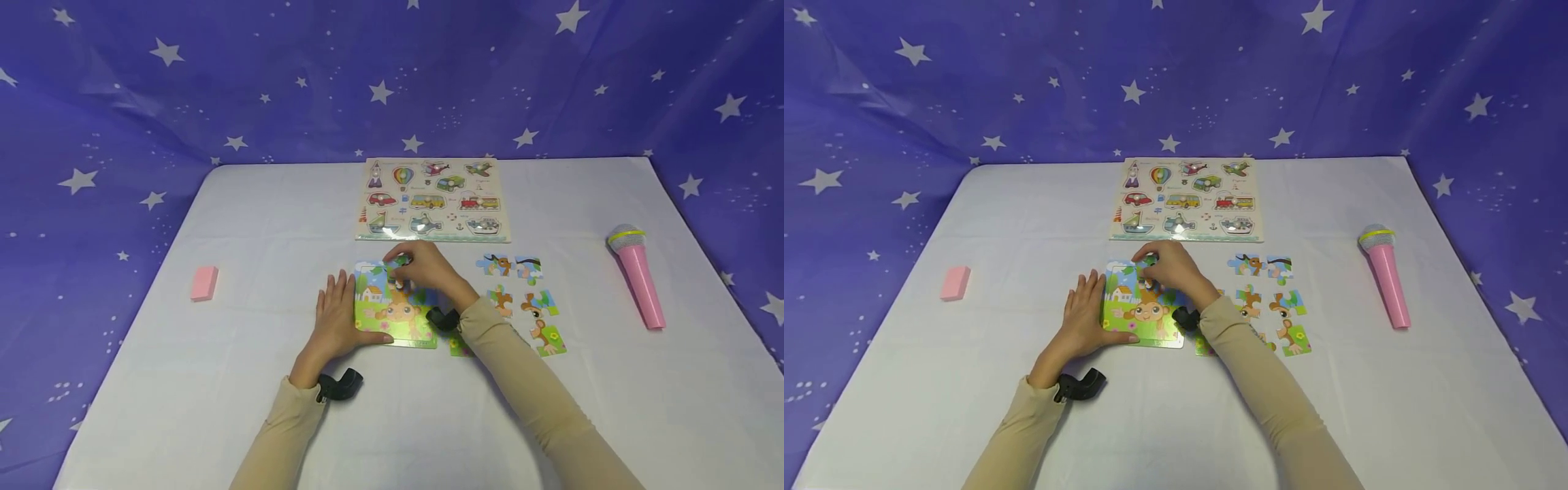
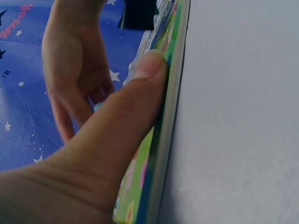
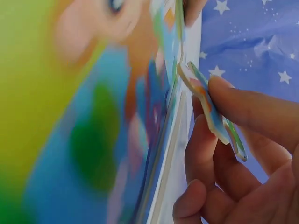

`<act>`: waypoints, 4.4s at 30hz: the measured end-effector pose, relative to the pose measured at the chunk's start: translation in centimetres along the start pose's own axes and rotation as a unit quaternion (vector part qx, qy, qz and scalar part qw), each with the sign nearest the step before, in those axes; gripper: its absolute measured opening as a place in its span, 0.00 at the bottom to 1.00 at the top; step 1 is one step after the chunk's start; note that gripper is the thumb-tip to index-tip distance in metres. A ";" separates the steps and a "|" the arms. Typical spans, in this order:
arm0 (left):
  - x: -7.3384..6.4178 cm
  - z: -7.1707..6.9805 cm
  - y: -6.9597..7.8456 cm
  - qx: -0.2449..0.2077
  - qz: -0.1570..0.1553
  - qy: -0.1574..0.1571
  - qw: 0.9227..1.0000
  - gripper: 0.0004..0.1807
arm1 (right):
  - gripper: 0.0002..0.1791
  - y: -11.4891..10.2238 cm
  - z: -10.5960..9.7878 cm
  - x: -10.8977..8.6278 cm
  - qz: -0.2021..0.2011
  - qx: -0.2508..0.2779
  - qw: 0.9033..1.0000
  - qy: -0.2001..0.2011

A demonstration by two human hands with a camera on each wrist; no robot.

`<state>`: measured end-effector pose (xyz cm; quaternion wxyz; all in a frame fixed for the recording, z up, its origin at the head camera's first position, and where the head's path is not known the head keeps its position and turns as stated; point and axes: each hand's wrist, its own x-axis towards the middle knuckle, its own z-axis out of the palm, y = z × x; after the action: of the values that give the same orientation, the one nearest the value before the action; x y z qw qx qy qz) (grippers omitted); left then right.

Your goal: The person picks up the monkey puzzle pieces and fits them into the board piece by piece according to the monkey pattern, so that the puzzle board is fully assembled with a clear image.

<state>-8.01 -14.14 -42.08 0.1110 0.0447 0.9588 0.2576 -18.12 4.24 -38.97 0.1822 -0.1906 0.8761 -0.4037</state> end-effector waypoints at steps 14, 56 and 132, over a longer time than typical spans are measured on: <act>0.0 0.1 0.0 0.011 0.005 0.004 1.000 0.70 | 0.19 -2.4 3.6 2.3 0.057 -0.052 0.997 0.008; -0.2 0.2 -0.1 0.011 0.016 0.011 1.000 0.70 | 0.31 -3.0 4.2 -3.2 -0.088 -0.280 0.955 -0.040; 0.0 0.6 -0.2 0.004 0.008 0.009 1.000 0.71 | 0.24 11.3 -10.6 -7.4 0.079 -0.131 0.986 0.067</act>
<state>-7.88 -14.04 -42.65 0.1003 0.0502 0.9605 0.2548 -18.83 21.35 -40.08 0.1284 -0.1154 0.9438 -0.2818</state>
